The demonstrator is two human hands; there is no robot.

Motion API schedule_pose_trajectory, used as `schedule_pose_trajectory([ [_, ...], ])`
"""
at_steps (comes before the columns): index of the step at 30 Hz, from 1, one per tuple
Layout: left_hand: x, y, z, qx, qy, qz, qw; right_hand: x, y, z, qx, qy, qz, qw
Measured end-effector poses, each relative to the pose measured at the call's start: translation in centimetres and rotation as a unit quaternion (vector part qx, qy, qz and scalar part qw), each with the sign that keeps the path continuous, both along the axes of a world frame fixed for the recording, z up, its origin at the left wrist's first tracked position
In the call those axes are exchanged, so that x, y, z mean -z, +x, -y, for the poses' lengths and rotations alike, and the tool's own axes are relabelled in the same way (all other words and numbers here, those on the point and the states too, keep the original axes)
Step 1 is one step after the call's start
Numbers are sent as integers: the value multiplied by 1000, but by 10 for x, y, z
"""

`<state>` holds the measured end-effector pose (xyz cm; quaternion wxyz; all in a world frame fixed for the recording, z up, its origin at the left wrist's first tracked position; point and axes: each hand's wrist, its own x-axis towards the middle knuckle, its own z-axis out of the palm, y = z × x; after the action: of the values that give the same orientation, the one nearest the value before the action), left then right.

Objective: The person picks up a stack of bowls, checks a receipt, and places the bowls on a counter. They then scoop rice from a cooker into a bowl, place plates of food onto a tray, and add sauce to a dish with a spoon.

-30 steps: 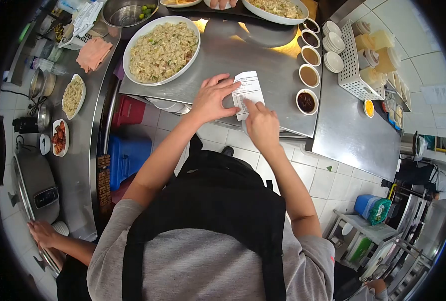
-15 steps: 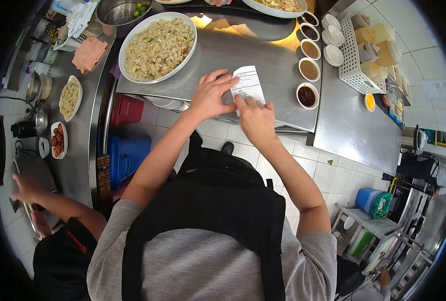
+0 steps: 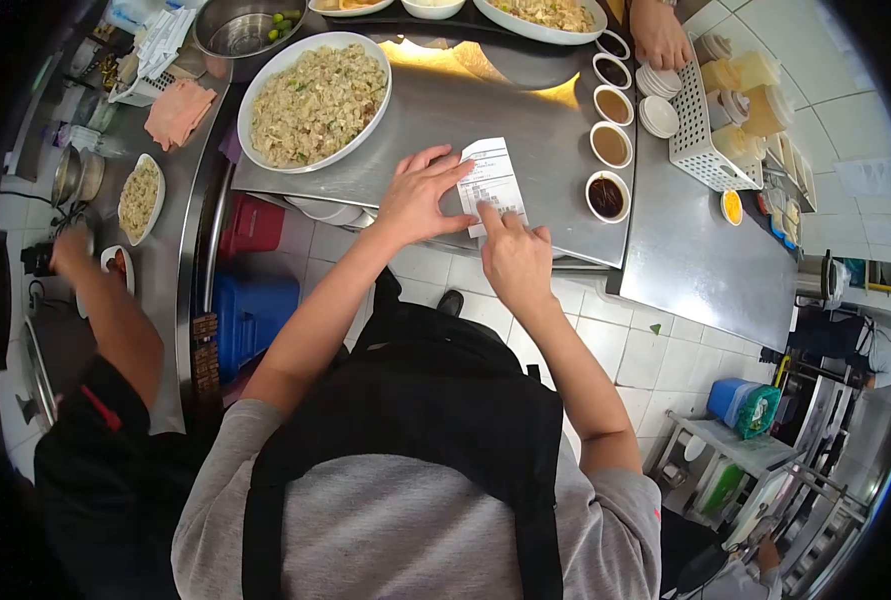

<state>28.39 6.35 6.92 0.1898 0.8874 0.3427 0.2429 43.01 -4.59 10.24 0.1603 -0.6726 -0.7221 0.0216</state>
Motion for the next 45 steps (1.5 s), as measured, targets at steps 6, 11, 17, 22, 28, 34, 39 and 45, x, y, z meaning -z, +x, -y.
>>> schedule_pose_trajectory([
  [6,0,2,2,-22,10,11,1000,12,3,11,16,58,-52,997],
  [11,2,2,2,-21,29,5,999,13,0,17,33,37,-45,998],
  [17,2,3,2,-22,38,3,999,9,4,8,15,36,-35,999],
  [22,1,3,2,-23,39,6,999,7,0,-1,-6,22,-27,999],
  [28,2,2,1,-18,26,7,999,6,2,-11,-46,37,61,996],
  [34,1,3,1,-18,27,2,999,-3,27,-17,-6,35,176,984],
  [39,2,2,2,-19,32,-4,999,1,41,-11,5,22,116,993],
  [45,1,2,2,-23,37,1,999,12,40,0,45,57,9,997],
])
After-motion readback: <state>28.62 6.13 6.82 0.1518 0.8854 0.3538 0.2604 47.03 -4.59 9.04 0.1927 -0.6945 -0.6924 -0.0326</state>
